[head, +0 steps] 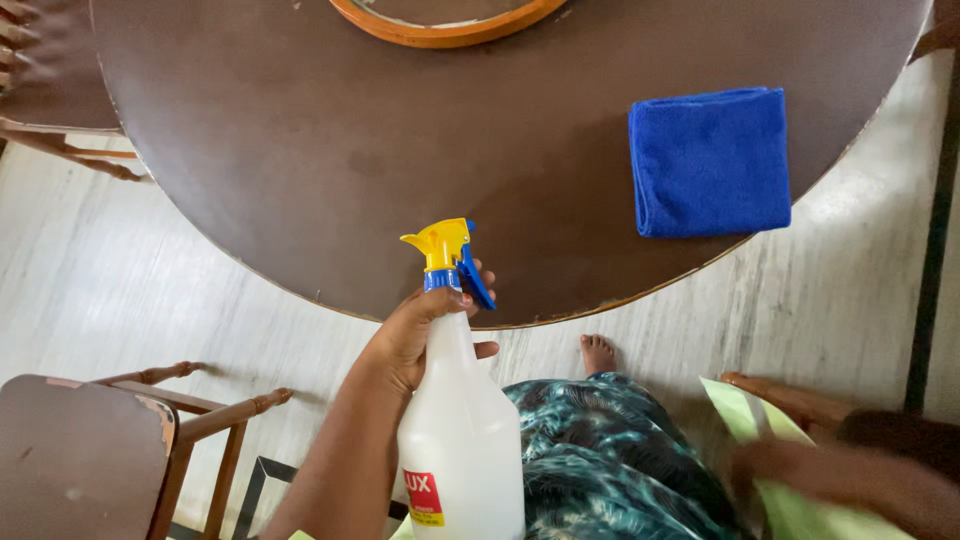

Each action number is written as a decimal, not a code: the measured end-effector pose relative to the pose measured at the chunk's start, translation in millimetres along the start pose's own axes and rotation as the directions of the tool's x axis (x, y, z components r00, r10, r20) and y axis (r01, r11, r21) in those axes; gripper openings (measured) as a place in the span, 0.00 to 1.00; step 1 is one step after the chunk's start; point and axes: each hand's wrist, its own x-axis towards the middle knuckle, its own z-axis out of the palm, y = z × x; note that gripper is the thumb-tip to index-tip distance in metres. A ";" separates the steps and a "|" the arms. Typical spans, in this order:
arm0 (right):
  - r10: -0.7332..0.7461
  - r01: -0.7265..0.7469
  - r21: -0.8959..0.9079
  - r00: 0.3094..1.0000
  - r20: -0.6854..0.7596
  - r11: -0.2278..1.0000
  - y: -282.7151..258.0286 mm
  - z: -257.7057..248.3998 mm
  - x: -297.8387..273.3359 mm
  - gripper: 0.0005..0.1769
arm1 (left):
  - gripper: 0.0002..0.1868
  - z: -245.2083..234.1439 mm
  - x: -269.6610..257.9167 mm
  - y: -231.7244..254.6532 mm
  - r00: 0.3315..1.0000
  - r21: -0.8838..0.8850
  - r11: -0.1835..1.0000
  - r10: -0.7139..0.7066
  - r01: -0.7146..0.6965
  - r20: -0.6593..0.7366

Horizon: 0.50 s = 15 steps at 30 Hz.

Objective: The person folds a blue cloth on a round table, then sprays the table surface with a spray bottle and wipes it with the cloth. The person continues to spray and wipe the table surface repeatedly.

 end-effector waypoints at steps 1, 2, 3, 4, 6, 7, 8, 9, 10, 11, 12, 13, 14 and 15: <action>0.098 -0.099 0.062 0.995 0.015 0.993 17.7 16.6 -7.4 0.25 | 0.33 -4.5 -2.0 0.9 1.000 0.007 1.000 -0.014 0.014 0.000; 0.175 -0.176 0.113 0.984 0.016 0.978 20.3 13.0 -2.8 0.25 | 0.33 -9.8 -2.2 3.8 1.000 0.011 1.000 -0.013 0.013 0.004; 0.227 -0.224 0.153 0.974 -0.005 0.962 19.5 6.5 3.7 0.25 | 0.33 -14.0 0.2 6.8 1.000 0.016 1.000 -0.011 0.011 0.007; 0.269 -0.262 0.196 0.963 -0.008 0.945 14.2 4.3 13.8 0.25 | 0.33 -18.4 1.2 10.2 0.999 0.006 1.000 0.010 -0.011 0.032; 0.361 -0.342 0.277 0.932 -0.018 0.898 4.6 -0.9 20.0 0.26 | 0.32 -20.8 2.7 8.8 0.996 -0.020 0.999 0.031 -0.030 0.089; 0.407 -0.382 0.310 0.913 -0.018 0.871 12.3 5.6 10.4 0.26 | 0.32 -21.7 -0.8 5.9 0.997 -0.015 1.000 0.001 0.000 0.072; 0.439 -0.403 0.337 0.897 -0.038 0.851 29.7 10.2 0.2 0.26 | 0.33 -19.8 1.6 7.0 0.998 -0.012 1.000 -0.010 0.011 0.067; 0.467 -0.418 0.354 0.882 -0.061 0.837 49.2 15.8 -9.9 0.26 | 0.33 -16.7 4.4 8.6 0.998 -0.010 1.000 -0.021 0.022 0.062; 0.486 -0.430 0.364 0.871 -0.076 0.826 66.9 24.6 -15.2 0.27 | 0.34 -13.7 4.9 10.7 0.998 -0.001 1.000 -0.025 0.025 0.063; 0.502 -0.438 0.373 0.860 -0.092 0.818 82.8 31.7 -18.8 0.27 | 0.35 -9.5 6.4 11.5 0.998 0.008 1.000 -0.029 0.029 0.064; 0.517 -0.447 0.369 0.848 -0.116 0.815 91.6 38.8 -20.6 0.27 | 0.36 -7.4 5.7 10.3 0.998 0.016 0.999 -0.037 0.036 0.056; 0.533 -0.458 0.356 0.833 -0.149 0.815 83.4 25.7 -16.7 0.28 | 0.36 -5.7 5.6 9.6 0.997 0.018 0.999 -0.042 0.041 0.063; 0.543 -0.464 0.347 0.821 -0.177 0.815 79.6 16.2 -15.0 0.28 | 0.36 -3.7 6.6 10.2 0.997 0.020 0.999 -0.045 0.044 0.070; 0.513 -0.420 0.322 0.801 -0.307 0.849 67.1 -3.9 -6.5 0.29 | 0.36 -2.0 7.6 11.1 0.996 0.022 0.999 -0.047 0.046 0.077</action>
